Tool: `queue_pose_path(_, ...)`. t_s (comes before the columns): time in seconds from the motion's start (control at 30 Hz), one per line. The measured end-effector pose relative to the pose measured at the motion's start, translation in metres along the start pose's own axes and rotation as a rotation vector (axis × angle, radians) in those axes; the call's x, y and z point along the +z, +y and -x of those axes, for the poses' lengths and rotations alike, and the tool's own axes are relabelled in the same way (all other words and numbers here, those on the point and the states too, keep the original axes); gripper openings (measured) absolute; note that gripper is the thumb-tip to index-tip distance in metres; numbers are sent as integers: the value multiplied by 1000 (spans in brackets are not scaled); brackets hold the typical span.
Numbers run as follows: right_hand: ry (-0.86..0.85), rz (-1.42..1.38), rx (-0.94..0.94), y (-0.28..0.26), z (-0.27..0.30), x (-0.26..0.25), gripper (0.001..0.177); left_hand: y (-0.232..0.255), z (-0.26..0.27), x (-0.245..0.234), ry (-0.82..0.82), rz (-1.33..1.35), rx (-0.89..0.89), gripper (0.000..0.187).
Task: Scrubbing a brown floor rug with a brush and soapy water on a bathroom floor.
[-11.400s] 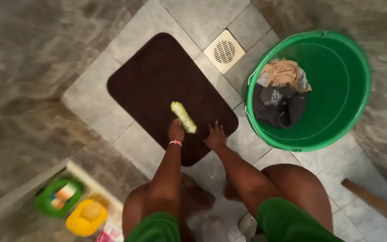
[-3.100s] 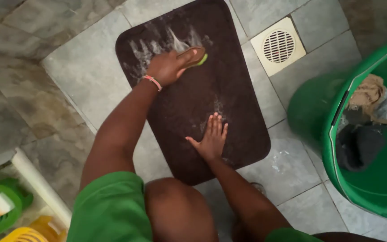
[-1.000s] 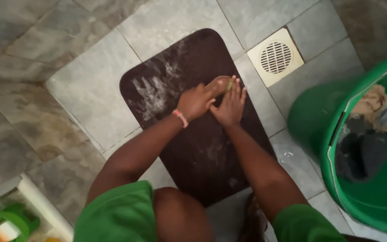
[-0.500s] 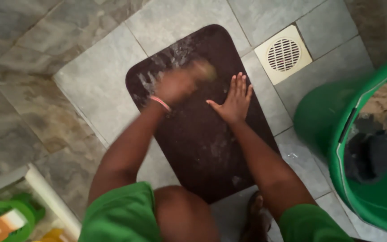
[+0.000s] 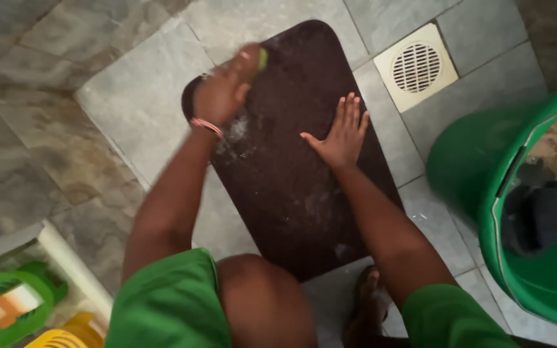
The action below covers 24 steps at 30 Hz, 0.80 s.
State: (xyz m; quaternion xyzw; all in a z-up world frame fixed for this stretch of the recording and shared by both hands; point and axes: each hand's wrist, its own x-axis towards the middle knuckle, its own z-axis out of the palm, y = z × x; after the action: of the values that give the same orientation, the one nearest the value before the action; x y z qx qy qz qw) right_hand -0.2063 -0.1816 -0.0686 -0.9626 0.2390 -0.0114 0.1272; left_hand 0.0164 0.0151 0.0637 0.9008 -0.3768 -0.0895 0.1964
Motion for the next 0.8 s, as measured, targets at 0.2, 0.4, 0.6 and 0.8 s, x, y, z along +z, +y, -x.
queue_pose_path(0.2,65,208,-65,10,3,16,127,43,82,74,-436,-93,147,40)
queue_pose_path(0.4,21,48,-15,-3,-5,5,137,-96,62,47,-63,114,-242,30)
queue_pose_path(0.6,20,359,67,-60,47,30,97,19,121,97,-32,-22,173,68)
queue_pose_path(0.8,-111,-54,-102,-111,119,34,108,-55,81,66,83,-112,198,72)
